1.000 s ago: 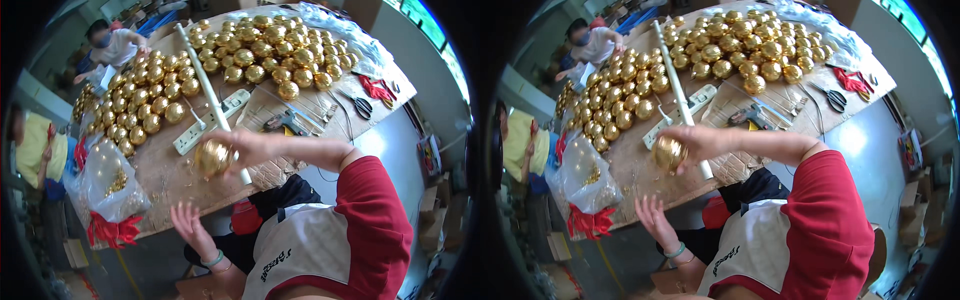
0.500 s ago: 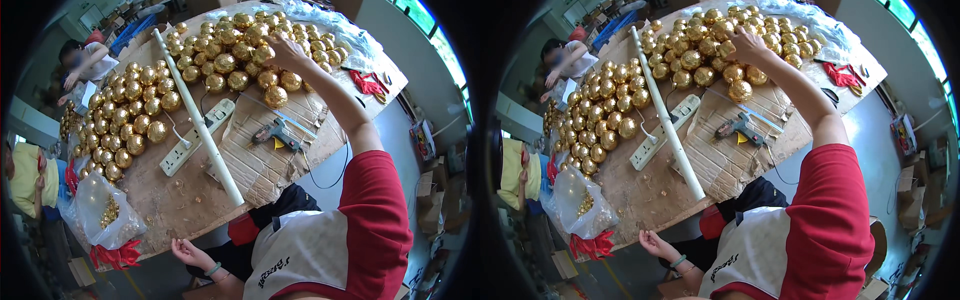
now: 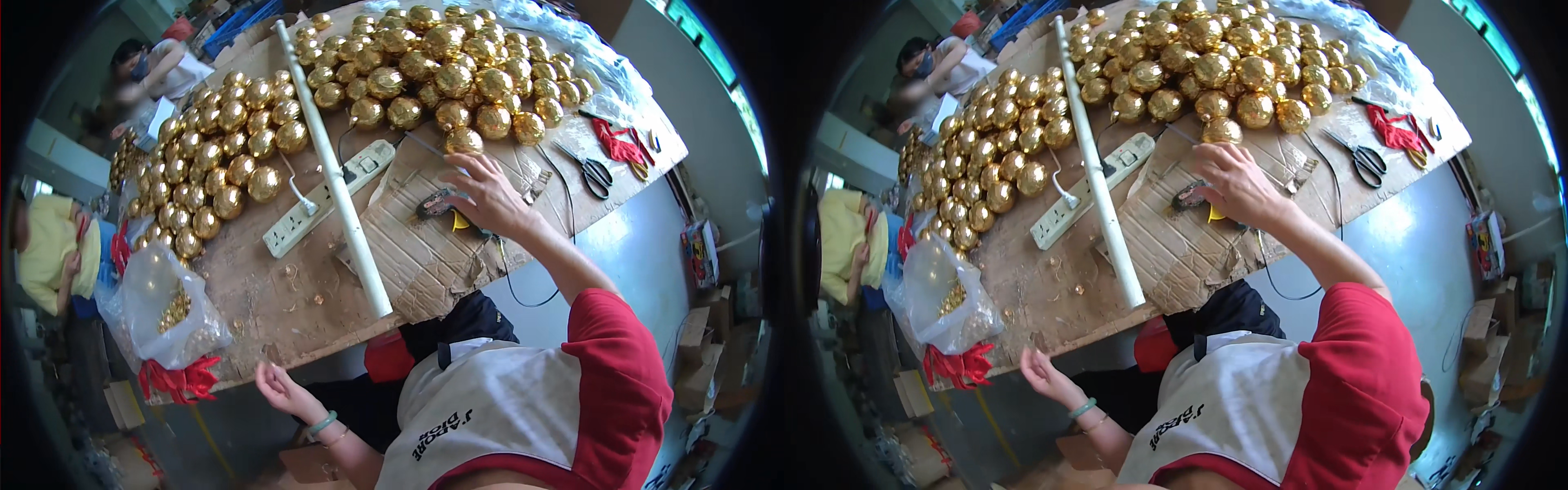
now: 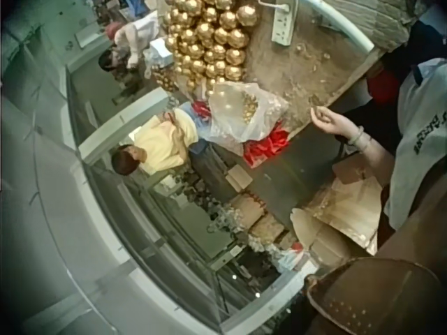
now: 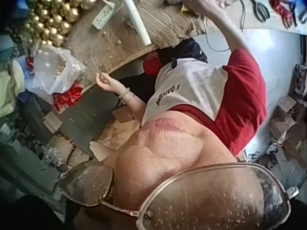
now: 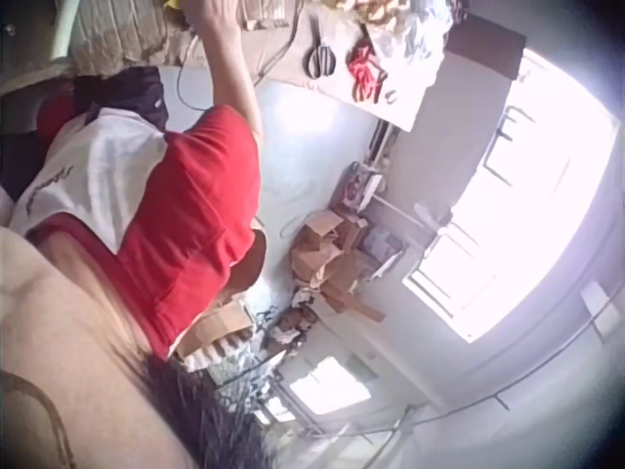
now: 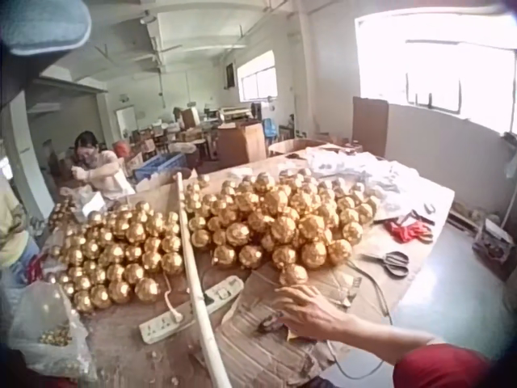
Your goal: Gluing small hanging loops onto gold-colored ball ornaments using a hot glue gun.
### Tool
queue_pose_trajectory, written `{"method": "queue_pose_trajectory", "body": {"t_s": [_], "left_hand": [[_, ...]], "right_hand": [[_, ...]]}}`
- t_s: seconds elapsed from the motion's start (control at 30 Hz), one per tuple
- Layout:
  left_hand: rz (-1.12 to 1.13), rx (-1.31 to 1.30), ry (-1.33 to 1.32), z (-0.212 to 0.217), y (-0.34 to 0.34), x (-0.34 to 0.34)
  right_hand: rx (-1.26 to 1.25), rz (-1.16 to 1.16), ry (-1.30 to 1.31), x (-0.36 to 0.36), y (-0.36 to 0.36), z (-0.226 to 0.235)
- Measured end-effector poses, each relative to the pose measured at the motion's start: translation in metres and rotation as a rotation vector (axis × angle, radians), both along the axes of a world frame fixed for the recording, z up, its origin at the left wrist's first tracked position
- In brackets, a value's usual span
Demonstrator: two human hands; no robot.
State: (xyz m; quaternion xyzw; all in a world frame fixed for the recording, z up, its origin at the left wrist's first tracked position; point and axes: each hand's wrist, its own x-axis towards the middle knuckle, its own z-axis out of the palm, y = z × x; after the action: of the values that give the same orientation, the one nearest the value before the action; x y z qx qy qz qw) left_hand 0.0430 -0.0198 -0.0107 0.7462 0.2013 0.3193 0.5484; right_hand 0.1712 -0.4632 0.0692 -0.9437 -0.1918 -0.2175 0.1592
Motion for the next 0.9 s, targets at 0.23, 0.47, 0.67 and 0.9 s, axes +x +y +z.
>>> {"method": "queue_pose_trajectory", "body": {"t_s": [0.23, 0.47, 0.67, 0.9], "left_hand": [[0.021, 0.144, -0.236, 0.084, 0.012, -0.003], [-0.138, 0.331, 0.048, 0.062, 0.017, -0.025], [-0.27, 0.421, 0.124, 0.064, 0.016, 0.02], [-0.443, 0.688, 0.135, 0.055, 0.035, 0.171]], "right_hand": [[0.046, 0.118, 0.149, -0.028, 0.045, 0.007], [0.083, 0.313, 0.311, -0.054, 0.098, -0.025], [0.077, 0.308, 0.317, -0.053, 0.095, -0.042], [0.127, 0.295, 0.29, -0.052, 0.099, -0.053]]}}
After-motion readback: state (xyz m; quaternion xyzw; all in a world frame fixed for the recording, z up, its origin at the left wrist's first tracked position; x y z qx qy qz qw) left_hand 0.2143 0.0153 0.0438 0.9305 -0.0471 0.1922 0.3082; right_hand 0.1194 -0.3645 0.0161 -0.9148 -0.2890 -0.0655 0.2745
